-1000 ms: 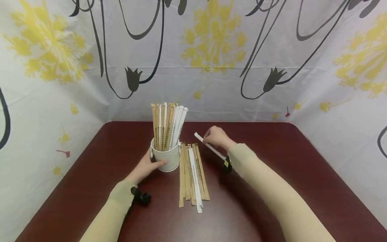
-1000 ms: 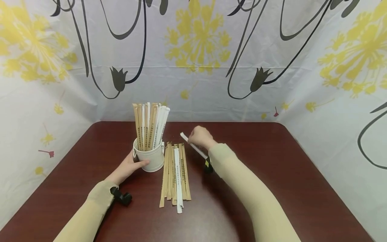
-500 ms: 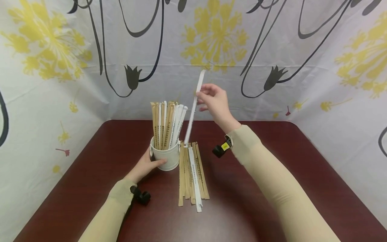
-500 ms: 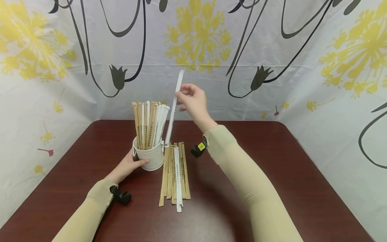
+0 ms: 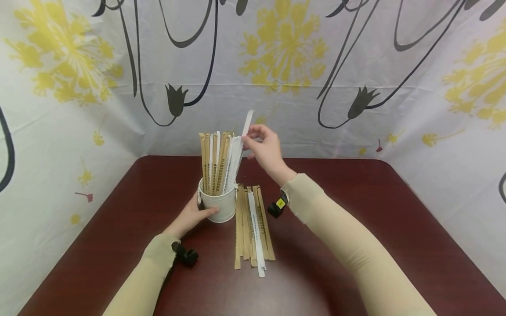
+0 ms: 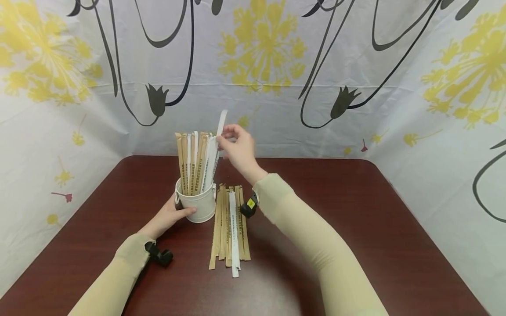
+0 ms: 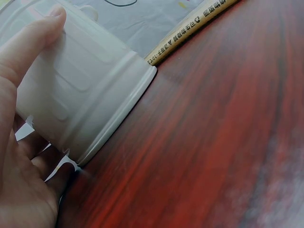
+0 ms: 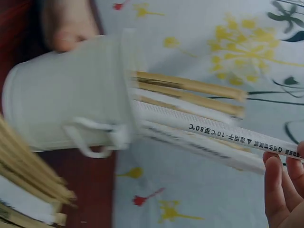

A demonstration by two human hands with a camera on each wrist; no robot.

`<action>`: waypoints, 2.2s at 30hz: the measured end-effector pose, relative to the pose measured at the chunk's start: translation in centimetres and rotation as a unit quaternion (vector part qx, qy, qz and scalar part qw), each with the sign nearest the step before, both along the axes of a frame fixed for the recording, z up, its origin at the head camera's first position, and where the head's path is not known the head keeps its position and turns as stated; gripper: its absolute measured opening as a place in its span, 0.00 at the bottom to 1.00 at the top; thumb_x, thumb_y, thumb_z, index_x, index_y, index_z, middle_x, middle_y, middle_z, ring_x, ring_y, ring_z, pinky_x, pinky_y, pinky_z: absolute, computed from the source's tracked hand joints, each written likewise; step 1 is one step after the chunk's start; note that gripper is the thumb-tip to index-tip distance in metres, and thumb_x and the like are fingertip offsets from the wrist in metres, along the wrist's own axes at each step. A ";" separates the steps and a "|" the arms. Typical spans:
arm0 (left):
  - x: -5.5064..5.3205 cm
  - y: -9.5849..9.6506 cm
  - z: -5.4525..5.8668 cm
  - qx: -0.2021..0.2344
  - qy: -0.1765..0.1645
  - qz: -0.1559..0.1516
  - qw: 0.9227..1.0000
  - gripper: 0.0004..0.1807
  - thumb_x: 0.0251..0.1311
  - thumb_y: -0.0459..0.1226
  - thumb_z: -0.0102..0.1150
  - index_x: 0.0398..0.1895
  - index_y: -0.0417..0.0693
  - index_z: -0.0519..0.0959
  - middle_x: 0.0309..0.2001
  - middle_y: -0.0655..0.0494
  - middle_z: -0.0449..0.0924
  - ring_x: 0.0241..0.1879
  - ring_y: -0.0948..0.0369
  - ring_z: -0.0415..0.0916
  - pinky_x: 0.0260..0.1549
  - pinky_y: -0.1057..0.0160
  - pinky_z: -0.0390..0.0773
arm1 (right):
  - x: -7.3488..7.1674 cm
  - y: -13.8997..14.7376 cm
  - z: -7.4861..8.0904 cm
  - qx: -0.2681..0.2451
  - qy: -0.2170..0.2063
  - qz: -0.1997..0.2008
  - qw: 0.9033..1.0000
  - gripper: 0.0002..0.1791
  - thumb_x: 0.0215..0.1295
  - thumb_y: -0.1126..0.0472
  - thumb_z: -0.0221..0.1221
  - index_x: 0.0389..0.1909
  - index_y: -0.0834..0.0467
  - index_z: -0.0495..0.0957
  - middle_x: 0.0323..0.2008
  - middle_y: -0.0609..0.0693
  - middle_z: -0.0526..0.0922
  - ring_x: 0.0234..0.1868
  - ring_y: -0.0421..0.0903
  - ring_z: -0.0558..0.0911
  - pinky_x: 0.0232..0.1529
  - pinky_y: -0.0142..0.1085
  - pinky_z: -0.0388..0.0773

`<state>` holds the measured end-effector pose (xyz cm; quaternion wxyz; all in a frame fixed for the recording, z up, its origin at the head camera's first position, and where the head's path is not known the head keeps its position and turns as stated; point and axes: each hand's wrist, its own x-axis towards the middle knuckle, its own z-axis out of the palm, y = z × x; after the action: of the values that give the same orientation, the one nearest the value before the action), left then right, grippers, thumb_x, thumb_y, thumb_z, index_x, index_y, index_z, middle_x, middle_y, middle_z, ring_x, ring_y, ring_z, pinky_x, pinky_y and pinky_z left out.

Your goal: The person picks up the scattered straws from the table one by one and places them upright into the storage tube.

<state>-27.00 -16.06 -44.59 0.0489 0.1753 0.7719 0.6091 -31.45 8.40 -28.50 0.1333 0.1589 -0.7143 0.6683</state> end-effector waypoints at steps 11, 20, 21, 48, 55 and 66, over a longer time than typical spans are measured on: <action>0.0 0.4 0.3 -0.005 0.001 0.008 1.000 0.54 0.55 0.39 0.71 0.78 0.59 0.43 0.71 0.48 0.58 0.69 0.53 0.54 0.67 0.48 0.49 | 0.9 -0.9 -4.8 0.095 -0.063 0.003 0.993 0.10 0.63 0.63 0.62 0.43 0.60 0.77 0.33 0.52 0.82 0.29 0.53 0.84 0.23 0.38 0.80; -0.2 0.4 0.6 -0.014 0.007 0.002 1.000 0.53 0.55 0.40 0.71 0.77 0.64 0.45 0.71 0.53 0.59 0.69 0.54 0.55 0.66 0.46 0.51 | -0.2 1.6 -7.5 0.207 -0.106 0.023 0.972 0.12 0.63 0.62 0.60 0.46 0.62 0.78 0.36 0.55 0.83 0.32 0.59 0.84 0.31 0.48 0.81; -0.3 0.4 0.6 -0.013 0.008 0.001 1.000 0.53 0.55 0.40 0.71 0.77 0.65 0.45 0.70 0.54 0.59 0.69 0.55 0.55 0.66 0.46 0.51 | -0.5 2.0 -8.0 0.231 -0.112 0.025 0.966 0.12 0.63 0.62 0.60 0.46 0.63 0.78 0.36 0.55 0.83 0.33 0.60 0.84 0.32 0.49 0.81; 0.1 0.3 -0.1 0.006 0.001 -0.003 1.000 0.50 0.56 0.38 0.69 0.76 0.57 0.48 0.70 0.50 0.60 0.68 0.54 0.55 0.66 0.48 0.51 | -1.1 6.0 -12.3 0.521 -0.185 0.001 0.833 0.24 0.60 0.53 0.62 0.07 0.51 0.66 0.08 0.46 0.67 0.12 0.45 0.71 0.12 0.37 0.68; 0.2 0.4 0.0 -0.003 -0.003 0.003 1.000 0.52 0.56 0.39 0.70 0.77 0.59 0.46 0.70 0.50 0.59 0.69 0.53 0.54 0.66 0.46 0.51 | -1.2 6.2 -12.4 0.524 -0.192 0.002 0.830 0.28 0.56 0.43 0.67 0.06 0.51 0.67 0.08 0.47 0.69 0.11 0.46 0.73 0.11 0.37 0.66; 0.0 0.3 0.1 -0.006 0.020 -0.010 1.000 0.53 0.56 0.38 0.70 0.77 0.68 0.45 0.71 0.54 0.59 0.69 0.55 0.55 0.66 0.46 0.50 | -1.2 7.1 -11.6 0.544 -0.209 0.013 0.813 0.18 0.57 0.54 0.67 0.13 0.55 0.75 0.13 0.52 0.76 0.16 0.50 0.78 0.16 0.40 0.74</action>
<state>-27.03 -15.77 -44.46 0.0407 0.1949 0.7749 0.6000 -32.63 15.52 -40.14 -0.1362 0.0709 -0.9698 0.1896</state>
